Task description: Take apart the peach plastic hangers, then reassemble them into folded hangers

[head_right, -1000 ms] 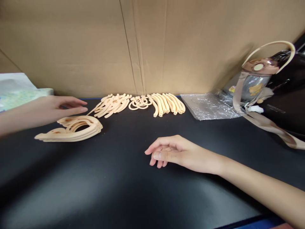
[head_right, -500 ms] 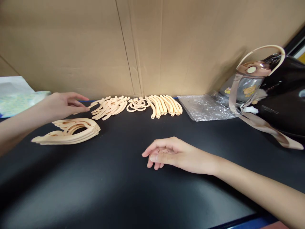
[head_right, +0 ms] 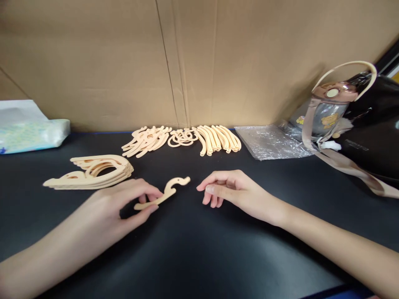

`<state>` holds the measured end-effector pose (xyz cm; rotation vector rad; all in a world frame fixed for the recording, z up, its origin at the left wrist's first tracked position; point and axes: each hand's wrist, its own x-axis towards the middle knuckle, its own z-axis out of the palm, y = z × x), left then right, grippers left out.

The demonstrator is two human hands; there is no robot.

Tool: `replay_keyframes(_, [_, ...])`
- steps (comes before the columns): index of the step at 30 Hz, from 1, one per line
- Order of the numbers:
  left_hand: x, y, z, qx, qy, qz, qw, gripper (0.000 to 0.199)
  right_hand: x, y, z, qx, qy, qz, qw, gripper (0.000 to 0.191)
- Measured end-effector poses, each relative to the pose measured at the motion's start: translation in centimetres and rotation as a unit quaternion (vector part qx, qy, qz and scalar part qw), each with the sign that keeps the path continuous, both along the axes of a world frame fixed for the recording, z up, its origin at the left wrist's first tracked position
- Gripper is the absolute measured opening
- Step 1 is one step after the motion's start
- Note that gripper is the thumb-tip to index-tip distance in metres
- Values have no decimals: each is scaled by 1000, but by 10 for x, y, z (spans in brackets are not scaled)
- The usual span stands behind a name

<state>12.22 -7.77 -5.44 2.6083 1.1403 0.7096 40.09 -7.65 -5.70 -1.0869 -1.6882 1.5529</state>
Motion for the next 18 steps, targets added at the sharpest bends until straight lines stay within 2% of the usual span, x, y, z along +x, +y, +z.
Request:
replay_keyframes(6, [5, -2, -10, 78, 53, -60, 994, 16, 1, 2, -2, 11, -15, 14, 1000, 25])
replay_keyframes(13, [5, -4, -14, 95, 71, -109, 987, 20, -1, 0, 1, 23, -23, 10, 999, 26])
replay_keyframes(16, [4, -4, -15, 92, 68, -133, 984, 23, -4, 4, 9, 66, -61, -15, 996, 26])
replay_keyframes(18, [4, -5, -14, 81, 64, -144, 984, 22, -8, 15, 16, 128, -106, -21, 986, 27])
